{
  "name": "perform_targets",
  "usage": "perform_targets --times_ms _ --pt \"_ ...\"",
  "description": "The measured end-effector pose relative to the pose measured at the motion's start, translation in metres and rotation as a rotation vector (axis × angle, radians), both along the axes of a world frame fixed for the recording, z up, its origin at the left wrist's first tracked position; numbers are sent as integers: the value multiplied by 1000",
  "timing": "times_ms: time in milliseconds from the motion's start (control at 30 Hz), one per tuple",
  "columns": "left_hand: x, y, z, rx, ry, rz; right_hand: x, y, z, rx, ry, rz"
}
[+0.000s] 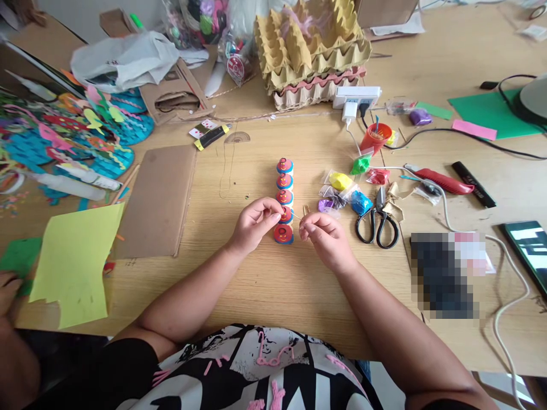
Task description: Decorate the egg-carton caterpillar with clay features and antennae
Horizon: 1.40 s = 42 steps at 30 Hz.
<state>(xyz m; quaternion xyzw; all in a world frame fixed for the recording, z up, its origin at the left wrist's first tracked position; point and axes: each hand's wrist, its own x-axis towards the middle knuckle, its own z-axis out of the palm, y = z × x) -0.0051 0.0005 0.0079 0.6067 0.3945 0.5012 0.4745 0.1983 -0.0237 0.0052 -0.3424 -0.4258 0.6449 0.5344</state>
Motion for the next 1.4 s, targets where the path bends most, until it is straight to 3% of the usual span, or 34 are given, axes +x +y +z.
perform_targets --times_ms 200,467,667,1133,1400 --pt "2 -1 3 -13 -82 -12 0 1 1 -46 0 6" --pt "2 0 3 51 60 76 0 1 1 -66 -20 -7" --pt "4 0 2 58 22 48 0 1 1 -61 -26 -12" --pt "3 -1 3 179 138 46 0 0 4 -54 -2 22" --pt "4 -1 1 240 147 61 1 -2 -4 -23 -25 74"
